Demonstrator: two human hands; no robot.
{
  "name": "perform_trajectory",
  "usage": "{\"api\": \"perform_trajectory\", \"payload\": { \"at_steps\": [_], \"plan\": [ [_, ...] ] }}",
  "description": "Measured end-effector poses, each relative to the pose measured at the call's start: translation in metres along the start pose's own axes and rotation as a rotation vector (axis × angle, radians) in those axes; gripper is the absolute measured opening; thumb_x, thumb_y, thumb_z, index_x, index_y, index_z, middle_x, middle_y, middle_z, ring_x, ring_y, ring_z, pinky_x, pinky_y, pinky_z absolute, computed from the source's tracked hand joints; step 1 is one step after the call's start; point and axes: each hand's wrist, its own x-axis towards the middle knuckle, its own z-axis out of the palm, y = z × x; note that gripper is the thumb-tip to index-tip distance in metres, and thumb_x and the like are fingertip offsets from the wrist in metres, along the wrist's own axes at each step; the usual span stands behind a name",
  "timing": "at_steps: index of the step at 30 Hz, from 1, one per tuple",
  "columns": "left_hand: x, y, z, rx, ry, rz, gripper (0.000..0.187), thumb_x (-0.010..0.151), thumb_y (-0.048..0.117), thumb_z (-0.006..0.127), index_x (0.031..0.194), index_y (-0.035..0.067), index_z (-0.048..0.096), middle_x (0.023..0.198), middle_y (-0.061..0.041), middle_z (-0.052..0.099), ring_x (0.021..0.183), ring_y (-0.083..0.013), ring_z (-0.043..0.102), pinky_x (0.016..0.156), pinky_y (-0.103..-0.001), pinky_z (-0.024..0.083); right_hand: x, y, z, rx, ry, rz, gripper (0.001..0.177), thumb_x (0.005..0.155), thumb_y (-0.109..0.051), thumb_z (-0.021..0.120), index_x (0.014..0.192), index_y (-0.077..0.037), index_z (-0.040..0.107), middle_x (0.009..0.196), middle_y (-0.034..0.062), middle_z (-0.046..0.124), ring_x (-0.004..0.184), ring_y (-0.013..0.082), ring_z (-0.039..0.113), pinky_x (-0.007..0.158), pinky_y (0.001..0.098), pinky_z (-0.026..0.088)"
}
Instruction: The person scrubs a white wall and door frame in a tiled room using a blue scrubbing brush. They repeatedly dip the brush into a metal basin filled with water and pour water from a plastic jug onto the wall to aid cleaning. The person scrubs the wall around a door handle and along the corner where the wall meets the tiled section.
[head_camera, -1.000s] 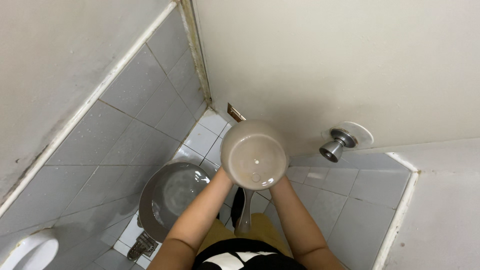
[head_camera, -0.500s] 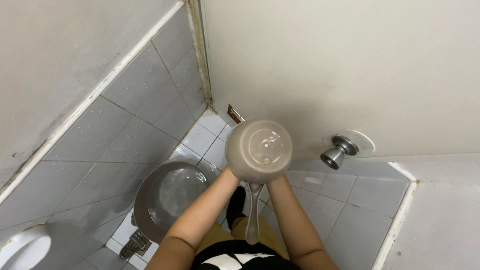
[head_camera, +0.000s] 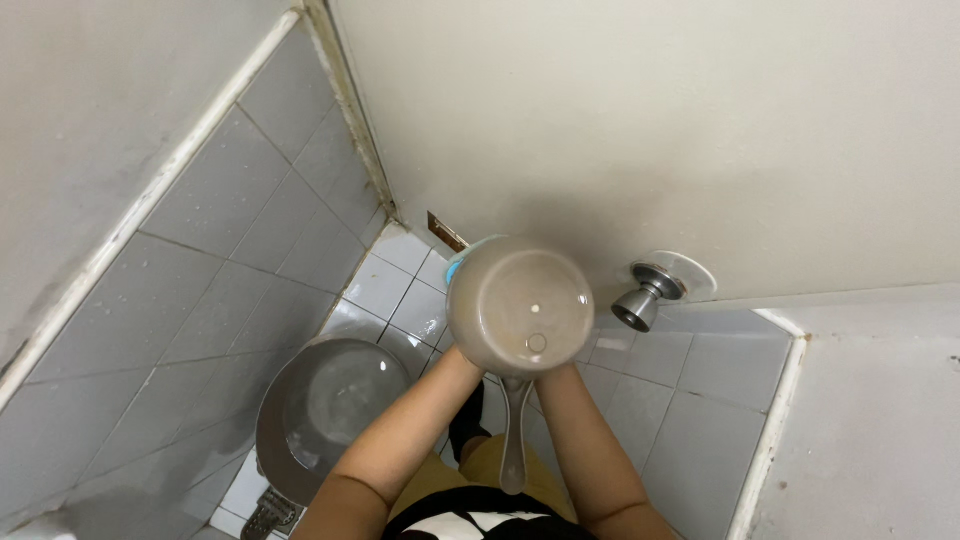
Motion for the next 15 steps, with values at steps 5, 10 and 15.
{"api": "perform_trajectory", "payload": {
  "at_steps": [5, 10, 15],
  "plan": [
    [0.006, -0.007, -0.005, 0.006, 0.004, -0.042, 0.04, 0.099, 0.026, 0.056, 0.13, 0.003, 0.062, 0.122, -0.013, 0.07, 0.108, -0.0264, 0.069, 0.09, -0.044, 0.055, -0.013, -0.005, -0.02, 0.027, 0.04, -0.044, 0.048, 0.101, -0.048, 0.052, 0.125, -0.007, 0.061, 0.127, 0.0157, 0.067, 0.11, 0.0301, 0.069, 0.095, 0.0488, 0.056],
    [0.009, -0.006, -0.008, 0.011, 0.002, -0.052, 0.04, 0.099, 0.026, 0.055, 0.13, 0.003, 0.062, 0.122, -0.013, 0.07, 0.108, -0.0265, 0.069, 0.09, -0.044, 0.055, -0.019, -0.01, -0.029, 0.035, 0.052, -0.064, 0.048, 0.1, -0.048, 0.052, 0.125, -0.008, 0.061, 0.127, 0.0155, 0.067, 0.11, 0.0299, 0.069, 0.095, 0.0488, 0.056],
    [0.01, 0.001, -0.01, 0.016, 0.011, -0.049, 0.04, 0.099, 0.026, 0.055, 0.13, 0.003, 0.062, 0.122, -0.013, 0.07, 0.108, -0.0265, 0.069, 0.09, -0.044, 0.055, -0.016, -0.011, -0.027, 0.037, 0.058, -0.065, 0.047, 0.1, -0.048, 0.052, 0.124, -0.008, 0.062, 0.126, 0.0154, 0.067, 0.11, 0.0298, 0.069, 0.095, 0.0487, 0.056]
  ]
}}
